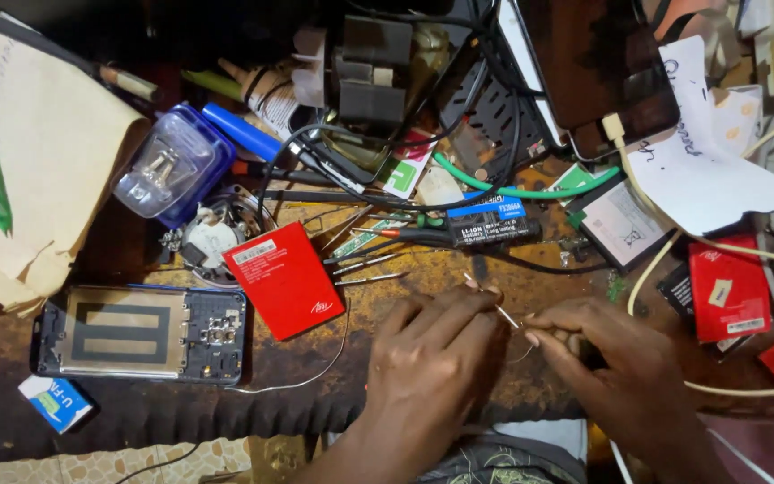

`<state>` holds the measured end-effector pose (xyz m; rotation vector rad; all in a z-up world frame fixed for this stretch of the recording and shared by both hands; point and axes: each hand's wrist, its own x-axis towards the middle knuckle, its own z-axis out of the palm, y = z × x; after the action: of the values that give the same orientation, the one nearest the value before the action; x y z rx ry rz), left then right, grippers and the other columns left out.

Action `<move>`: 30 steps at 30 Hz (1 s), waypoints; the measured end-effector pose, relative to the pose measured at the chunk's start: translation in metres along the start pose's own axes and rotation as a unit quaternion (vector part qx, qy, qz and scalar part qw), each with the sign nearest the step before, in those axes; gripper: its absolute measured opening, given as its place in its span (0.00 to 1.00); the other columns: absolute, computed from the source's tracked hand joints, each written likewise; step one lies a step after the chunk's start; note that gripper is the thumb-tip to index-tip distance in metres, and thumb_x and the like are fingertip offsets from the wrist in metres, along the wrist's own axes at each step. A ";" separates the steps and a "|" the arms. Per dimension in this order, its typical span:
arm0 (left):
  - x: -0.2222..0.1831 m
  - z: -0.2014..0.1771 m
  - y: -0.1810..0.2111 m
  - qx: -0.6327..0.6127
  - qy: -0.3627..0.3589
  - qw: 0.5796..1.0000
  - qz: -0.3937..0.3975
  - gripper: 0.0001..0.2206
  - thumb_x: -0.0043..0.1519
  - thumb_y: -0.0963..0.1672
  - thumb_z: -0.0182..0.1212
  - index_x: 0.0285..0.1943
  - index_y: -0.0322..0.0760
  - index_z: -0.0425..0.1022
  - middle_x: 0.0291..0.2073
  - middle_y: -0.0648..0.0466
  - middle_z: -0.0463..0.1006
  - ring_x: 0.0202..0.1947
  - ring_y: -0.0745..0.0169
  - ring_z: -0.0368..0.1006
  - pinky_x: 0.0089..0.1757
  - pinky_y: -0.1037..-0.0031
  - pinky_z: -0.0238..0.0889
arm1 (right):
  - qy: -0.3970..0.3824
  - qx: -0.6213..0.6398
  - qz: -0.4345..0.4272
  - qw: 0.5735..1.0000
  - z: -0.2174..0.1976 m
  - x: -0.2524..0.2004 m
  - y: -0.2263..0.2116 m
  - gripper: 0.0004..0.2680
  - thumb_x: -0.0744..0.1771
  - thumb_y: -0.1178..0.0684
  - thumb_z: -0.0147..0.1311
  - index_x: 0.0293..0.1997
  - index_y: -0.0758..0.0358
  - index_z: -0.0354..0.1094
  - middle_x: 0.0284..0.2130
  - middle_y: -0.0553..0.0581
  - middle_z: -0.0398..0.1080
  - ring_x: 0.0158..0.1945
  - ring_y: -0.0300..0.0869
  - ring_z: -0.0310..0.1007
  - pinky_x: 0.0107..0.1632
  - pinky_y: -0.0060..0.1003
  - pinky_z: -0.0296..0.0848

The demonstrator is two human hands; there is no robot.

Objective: Soldering thin electrical wires together on a cluttered electronics repair workbench.

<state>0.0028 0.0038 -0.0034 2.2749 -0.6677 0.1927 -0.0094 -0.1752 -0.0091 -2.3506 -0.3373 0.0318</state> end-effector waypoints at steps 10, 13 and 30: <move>-0.002 -0.005 -0.003 -0.089 -0.050 0.994 -0.045 0.06 0.52 0.40 0.51 0.38 0.40 0.67 0.42 0.52 0.74 0.46 0.57 0.70 0.38 0.71 0.52 | -0.046 -0.024 0.005 0.999 0.001 0.004 -0.002 0.06 0.59 0.60 0.49 0.34 0.58 0.67 0.28 0.52 0.68 0.33 0.40 0.69 0.36 0.30 0.65; -0.002 -0.006 -0.002 -0.091 -0.031 0.995 -0.032 0.05 0.52 0.39 0.50 0.36 0.40 0.65 0.40 0.52 0.75 0.44 0.56 0.71 0.37 0.71 0.52 | -0.035 -0.016 -0.001 0.999 -0.001 0.006 -0.008 0.05 0.60 0.59 0.47 0.34 0.61 0.67 0.29 0.53 0.68 0.35 0.40 0.68 0.39 0.30 0.64; -0.008 -0.006 0.001 -0.098 -0.030 0.994 -0.020 0.02 0.57 0.42 0.50 0.34 0.39 0.66 0.40 0.53 0.75 0.44 0.60 0.71 0.38 0.70 0.53 | 0.002 0.021 -0.048 0.999 0.001 0.002 -0.023 0.01 0.60 0.60 0.51 0.29 0.64 0.66 0.26 0.54 0.66 0.31 0.40 0.65 0.35 0.29 0.62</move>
<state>-0.0040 0.0107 -0.0011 2.1092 -0.6437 0.0367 -0.0127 -0.1582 0.0063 -2.2891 -0.4423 -0.0124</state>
